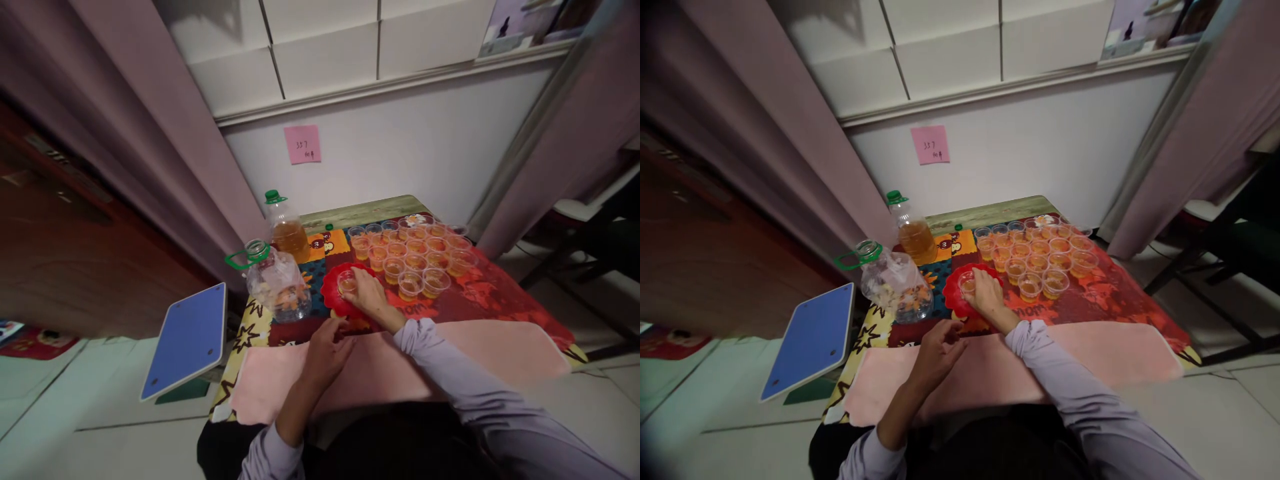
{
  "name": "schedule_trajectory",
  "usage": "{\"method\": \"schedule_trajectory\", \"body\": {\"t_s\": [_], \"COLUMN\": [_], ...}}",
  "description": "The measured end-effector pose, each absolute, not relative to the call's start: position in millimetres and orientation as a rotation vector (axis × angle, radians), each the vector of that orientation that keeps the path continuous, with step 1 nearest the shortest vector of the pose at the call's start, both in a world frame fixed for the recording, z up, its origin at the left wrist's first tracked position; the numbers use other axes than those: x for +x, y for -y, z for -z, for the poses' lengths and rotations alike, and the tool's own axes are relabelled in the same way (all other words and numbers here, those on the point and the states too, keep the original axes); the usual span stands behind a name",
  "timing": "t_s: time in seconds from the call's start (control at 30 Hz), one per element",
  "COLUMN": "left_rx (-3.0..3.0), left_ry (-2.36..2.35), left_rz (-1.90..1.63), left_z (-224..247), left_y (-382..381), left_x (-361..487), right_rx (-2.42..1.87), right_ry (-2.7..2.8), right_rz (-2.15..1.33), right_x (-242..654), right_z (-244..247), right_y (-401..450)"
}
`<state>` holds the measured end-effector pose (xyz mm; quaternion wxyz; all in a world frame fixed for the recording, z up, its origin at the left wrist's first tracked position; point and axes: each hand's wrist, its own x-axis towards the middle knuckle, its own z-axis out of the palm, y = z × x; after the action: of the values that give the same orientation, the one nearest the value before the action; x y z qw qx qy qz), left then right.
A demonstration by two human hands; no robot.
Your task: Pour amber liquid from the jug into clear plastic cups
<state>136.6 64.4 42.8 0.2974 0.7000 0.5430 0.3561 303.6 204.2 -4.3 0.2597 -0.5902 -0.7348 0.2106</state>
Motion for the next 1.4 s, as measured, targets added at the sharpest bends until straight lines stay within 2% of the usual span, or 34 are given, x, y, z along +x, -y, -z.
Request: {"method": "schedule_trajectory", "body": {"t_s": [0.33,0.5,0.67,0.77,1.0,1.13,1.4], "left_rx": [1.858,1.994,2.141,2.217,2.352,2.381,2.464], "left_ry": [-1.475,-1.428,-1.299,-1.224,-1.526,-1.592,-1.559], "left_rz": [-0.954,-1.03,-1.006,-1.001,-1.127,-1.162,-1.12], "left_z": [-46.9,-92.2,-147.7,-163.1,-131.8,-117.5,-117.9], "left_y": [-66.5,-91.0,-112.0,-112.0,-102.5,-98.7,-93.1], "left_x": [116.4,114.6,135.2,158.2,187.3,192.4,213.8], "right_rx": [-1.597,-1.382,-1.448,-1.469,-1.475,-1.475,-1.397], "right_ry": [1.932,1.884,1.845,1.819,1.733,1.69,1.737], "right_rz": [-0.486,-0.302,-0.203,-0.06,0.333,0.416,0.49], "right_x": [312.7,339.1,368.0,377.7,395.4,405.7,399.2], "right_z": [-0.1,-27.5,-72.4,-91.9,-104.3,-103.5,-99.9], "right_y": [-199.1,-158.7,-123.4,-110.9,-100.1,-97.5,-94.2]}}
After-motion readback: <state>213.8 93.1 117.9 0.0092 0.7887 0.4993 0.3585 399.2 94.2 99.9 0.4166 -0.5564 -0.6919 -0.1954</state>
